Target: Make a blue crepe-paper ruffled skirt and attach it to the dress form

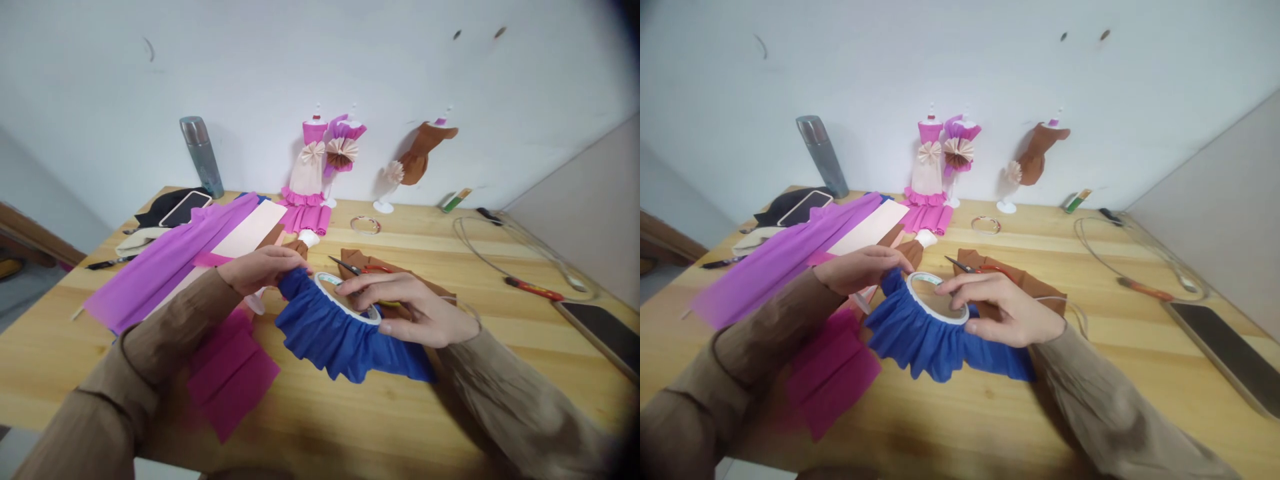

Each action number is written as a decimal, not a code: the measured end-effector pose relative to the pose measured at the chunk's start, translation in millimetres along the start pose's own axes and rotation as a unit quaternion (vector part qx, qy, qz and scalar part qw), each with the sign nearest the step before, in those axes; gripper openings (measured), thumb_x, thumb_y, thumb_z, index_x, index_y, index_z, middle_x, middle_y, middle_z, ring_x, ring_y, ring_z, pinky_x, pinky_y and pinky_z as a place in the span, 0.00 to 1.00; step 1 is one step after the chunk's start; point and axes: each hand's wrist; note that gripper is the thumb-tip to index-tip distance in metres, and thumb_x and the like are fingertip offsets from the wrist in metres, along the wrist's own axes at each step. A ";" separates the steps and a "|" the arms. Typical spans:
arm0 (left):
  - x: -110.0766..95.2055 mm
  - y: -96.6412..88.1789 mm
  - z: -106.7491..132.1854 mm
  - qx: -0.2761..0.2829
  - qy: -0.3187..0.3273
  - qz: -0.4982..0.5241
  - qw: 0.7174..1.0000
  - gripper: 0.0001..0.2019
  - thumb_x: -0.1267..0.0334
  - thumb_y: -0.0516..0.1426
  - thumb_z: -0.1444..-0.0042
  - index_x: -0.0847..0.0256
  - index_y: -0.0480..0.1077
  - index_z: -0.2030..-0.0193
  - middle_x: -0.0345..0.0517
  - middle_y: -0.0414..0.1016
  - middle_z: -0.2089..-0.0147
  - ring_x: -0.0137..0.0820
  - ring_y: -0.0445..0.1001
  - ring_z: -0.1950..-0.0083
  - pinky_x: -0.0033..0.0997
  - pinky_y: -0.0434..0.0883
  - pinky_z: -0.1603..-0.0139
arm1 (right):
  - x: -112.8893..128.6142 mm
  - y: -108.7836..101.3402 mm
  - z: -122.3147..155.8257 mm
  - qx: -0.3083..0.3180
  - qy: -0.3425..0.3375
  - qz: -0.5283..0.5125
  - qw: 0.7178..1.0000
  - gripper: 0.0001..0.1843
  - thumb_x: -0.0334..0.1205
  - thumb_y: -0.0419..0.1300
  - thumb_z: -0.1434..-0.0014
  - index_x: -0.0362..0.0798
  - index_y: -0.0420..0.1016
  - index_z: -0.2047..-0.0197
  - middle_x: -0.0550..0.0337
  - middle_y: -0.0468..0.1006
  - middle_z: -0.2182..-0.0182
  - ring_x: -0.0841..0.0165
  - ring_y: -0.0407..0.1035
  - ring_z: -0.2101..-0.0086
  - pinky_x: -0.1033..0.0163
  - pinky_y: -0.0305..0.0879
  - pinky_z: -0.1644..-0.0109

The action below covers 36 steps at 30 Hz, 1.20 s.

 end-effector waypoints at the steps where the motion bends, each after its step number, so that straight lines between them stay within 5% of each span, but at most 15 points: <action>1: -1.6 -2.3 0.2 0.001 0.004 -0.002 1.000 0.21 0.50 0.66 0.54 0.69 0.74 0.66 0.46 0.74 0.69 0.27 0.71 0.68 0.27 0.67 0.66 | -0.9 0.1 -0.4 -0.001 0.005 0.001 1.000 0.15 0.47 0.57 0.39 0.44 0.75 0.60 0.42 0.77 0.52 0.62 0.74 0.56 0.59 0.69 0.52; 6: -5.1 -14.7 0.8 0.014 -0.036 -0.028 0.999 0.17 0.54 0.67 0.54 0.66 0.68 0.73 0.37 0.66 0.80 0.21 0.64 0.79 0.21 0.60 0.78 | -6.4 5.5 -2.8 -0.014 0.032 0.000 0.999 0.12 0.45 0.58 0.40 0.44 0.73 0.63 0.44 0.78 0.55 0.62 0.74 0.56 0.59 0.68 0.53; 13: 1.5 -25.1 -5.3 -0.100 -0.014 -0.080 0.992 0.16 0.56 0.68 0.59 0.65 0.68 0.76 0.37 0.66 0.81 0.21 0.64 0.81 0.20 0.59 0.82 | -5.4 14.6 -11.5 -0.032 0.145 0.020 0.989 0.12 0.45 0.58 0.39 0.45 0.70 0.68 0.54 0.78 0.65 0.66 0.71 0.64 0.61 0.65 0.57; 21: 1.3 -28.7 -8.3 -0.154 0.011 -0.046 0.987 0.16 0.57 0.66 0.57 0.65 0.66 0.76 0.36 0.67 0.80 0.20 0.64 0.80 0.19 0.59 0.80 | -6.3 16.8 -19.6 -0.085 0.267 0.037 0.959 0.18 0.51 0.55 0.40 0.45 0.70 0.71 0.60 0.72 0.74 0.69 0.65 0.71 0.63 0.61 0.64; 36: -11.7 -54.7 -30.2 -0.171 -0.024 -0.054 0.984 0.13 0.60 0.64 0.55 0.66 0.66 0.77 0.39 0.70 0.80 0.23 0.68 0.79 0.22 0.63 0.77 | -14.2 22.8 -40.8 -0.073 0.287 0.231 0.927 0.18 0.50 0.51 0.37 0.47 0.72 0.70 0.58 0.76 0.74 0.65 0.69 0.72 0.62 0.58 0.67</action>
Point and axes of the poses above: each hand's wrist, its own z-axis away from the middle knuckle, its own y-axis out of the palm, x = y × z
